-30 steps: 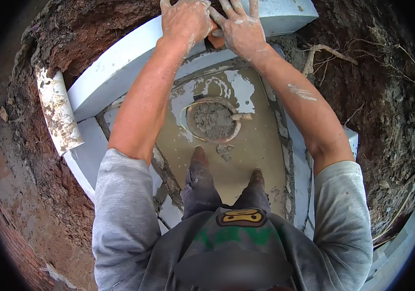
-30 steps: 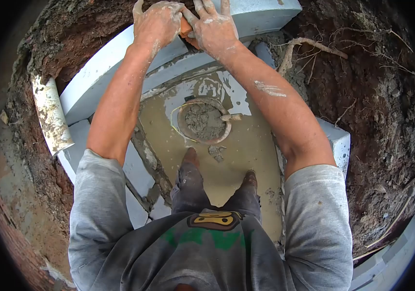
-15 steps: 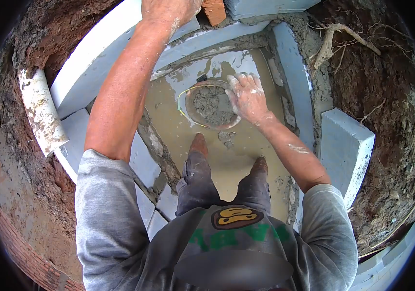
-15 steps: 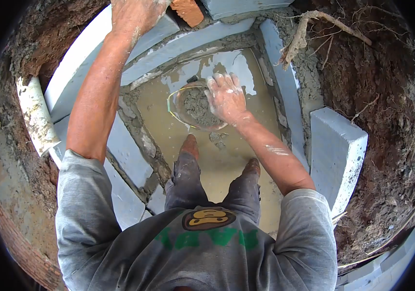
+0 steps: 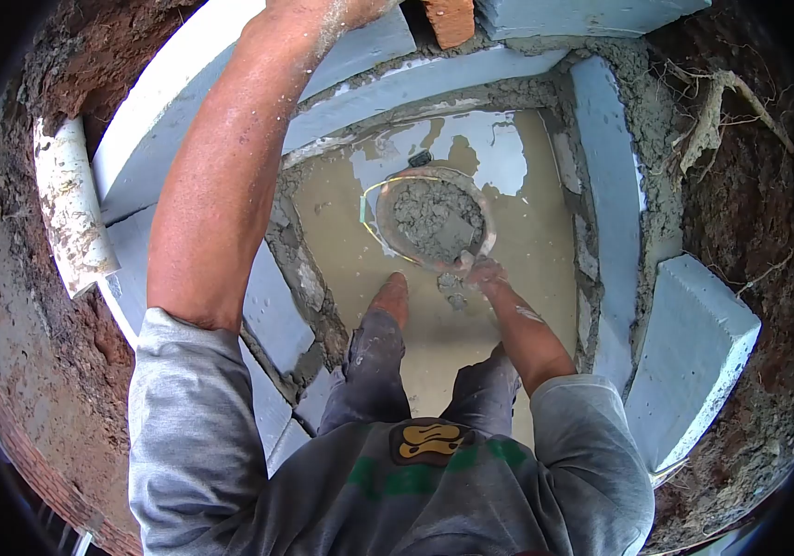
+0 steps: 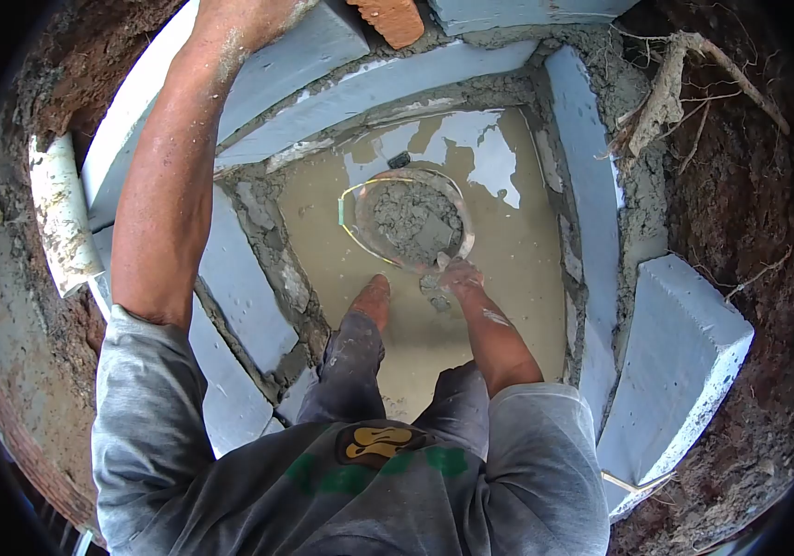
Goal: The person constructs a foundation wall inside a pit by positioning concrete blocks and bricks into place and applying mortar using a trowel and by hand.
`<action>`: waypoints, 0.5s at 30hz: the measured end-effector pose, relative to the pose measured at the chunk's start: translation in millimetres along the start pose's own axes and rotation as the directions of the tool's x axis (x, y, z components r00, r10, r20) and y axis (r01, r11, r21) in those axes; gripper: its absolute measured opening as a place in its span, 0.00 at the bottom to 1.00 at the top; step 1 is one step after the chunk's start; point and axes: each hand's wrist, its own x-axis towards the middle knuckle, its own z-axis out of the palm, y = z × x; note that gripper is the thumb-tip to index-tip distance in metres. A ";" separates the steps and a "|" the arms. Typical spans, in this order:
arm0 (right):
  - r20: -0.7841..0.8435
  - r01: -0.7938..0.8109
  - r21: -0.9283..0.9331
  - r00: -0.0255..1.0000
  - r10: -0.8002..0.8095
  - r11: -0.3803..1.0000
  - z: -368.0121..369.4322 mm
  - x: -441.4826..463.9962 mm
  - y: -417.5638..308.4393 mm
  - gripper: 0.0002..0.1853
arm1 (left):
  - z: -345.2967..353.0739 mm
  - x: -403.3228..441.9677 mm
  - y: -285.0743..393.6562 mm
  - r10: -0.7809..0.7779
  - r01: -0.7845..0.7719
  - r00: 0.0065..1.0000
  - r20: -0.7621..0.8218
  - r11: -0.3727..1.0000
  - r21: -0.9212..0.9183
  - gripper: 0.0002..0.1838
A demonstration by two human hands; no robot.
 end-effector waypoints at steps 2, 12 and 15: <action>0.084 -0.102 0.299 0.993 0.080 0.949 31.8 -1.6 -8.6 0.30 | 9.7 1.9 -9.0 0.035 -0.034 0.999 -0.013 0.999 0.010 0.21; -0.181 0.471 -0.197 0.845 -0.504 0.860 75.9 101.4 -19.8 0.07 | 11.1 -0.4 -14.4 0.069 -0.069 0.997 -0.020 0.997 -0.034 0.21; 0.222 -0.200 0.705 0.973 0.057 0.681 32.3 46.6 -28.9 0.08 | 13.4 5.0 -14.9 0.030 -0.030 1.000 0.002 0.999 -0.023 0.21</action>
